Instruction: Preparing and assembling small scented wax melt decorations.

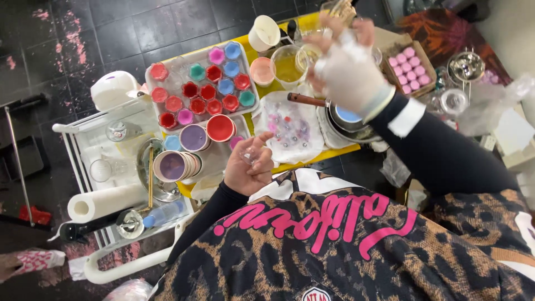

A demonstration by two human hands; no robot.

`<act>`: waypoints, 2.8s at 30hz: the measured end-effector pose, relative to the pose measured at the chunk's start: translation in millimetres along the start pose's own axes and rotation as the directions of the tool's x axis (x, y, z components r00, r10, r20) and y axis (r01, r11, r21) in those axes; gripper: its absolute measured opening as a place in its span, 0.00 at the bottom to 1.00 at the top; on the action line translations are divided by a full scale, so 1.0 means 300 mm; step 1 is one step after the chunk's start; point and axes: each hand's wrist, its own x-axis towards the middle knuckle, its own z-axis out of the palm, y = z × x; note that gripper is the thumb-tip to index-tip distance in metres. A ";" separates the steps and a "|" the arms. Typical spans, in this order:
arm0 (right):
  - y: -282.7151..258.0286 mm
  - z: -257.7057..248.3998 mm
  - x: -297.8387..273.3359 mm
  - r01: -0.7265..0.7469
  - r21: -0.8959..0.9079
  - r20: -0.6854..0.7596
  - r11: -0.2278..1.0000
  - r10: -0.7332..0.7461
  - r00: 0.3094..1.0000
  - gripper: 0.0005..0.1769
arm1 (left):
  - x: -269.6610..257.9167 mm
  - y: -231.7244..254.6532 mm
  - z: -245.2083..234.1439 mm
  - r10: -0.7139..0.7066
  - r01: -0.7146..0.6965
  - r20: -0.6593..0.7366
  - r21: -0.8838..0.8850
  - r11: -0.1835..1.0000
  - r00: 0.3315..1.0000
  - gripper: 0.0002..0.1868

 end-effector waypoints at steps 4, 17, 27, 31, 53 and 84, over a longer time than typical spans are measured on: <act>-0.209 -0.059 -0.102 -0.022 0.118 0.103 0.993 0.010 0.995 0.07 | -0.010 0.023 -0.018 -0.045 0.046 0.055 -0.007 0.999 0.997 0.20; -0.553 0.279 -0.271 -0.109 0.316 0.065 0.942 0.093 0.994 0.03 | -0.069 0.036 -0.054 -0.053 0.053 0.054 0.005 0.999 0.997 0.22; -0.587 0.360 -0.298 -0.144 0.441 0.213 0.886 0.053 0.976 0.03 | -0.123 0.042 -0.104 -0.037 0.037 0.012 -0.004 0.999 0.999 0.22; -0.586 0.374 -0.300 -0.134 0.467 0.209 0.874 0.038 0.977 0.04 | -0.133 0.045 -0.105 -0.034 0.034 0.014 -0.001 0.999 0.999 0.22; -0.551 0.430 -0.346 -0.694 0.613 0.565 0.377 0.405 0.719 0.14 | -0.121 0.030 -0.107 -0.064 0.064 -0.025 0.016 0.998 0.998 0.22; -0.535 0.131 -0.301 -0.305 0.945 0.323 -0.114 0.460 0.827 0.03 | -0.065 0.002 -0.080 -0.126 0.165 -0.156 0.267 0.950 0.980 0.17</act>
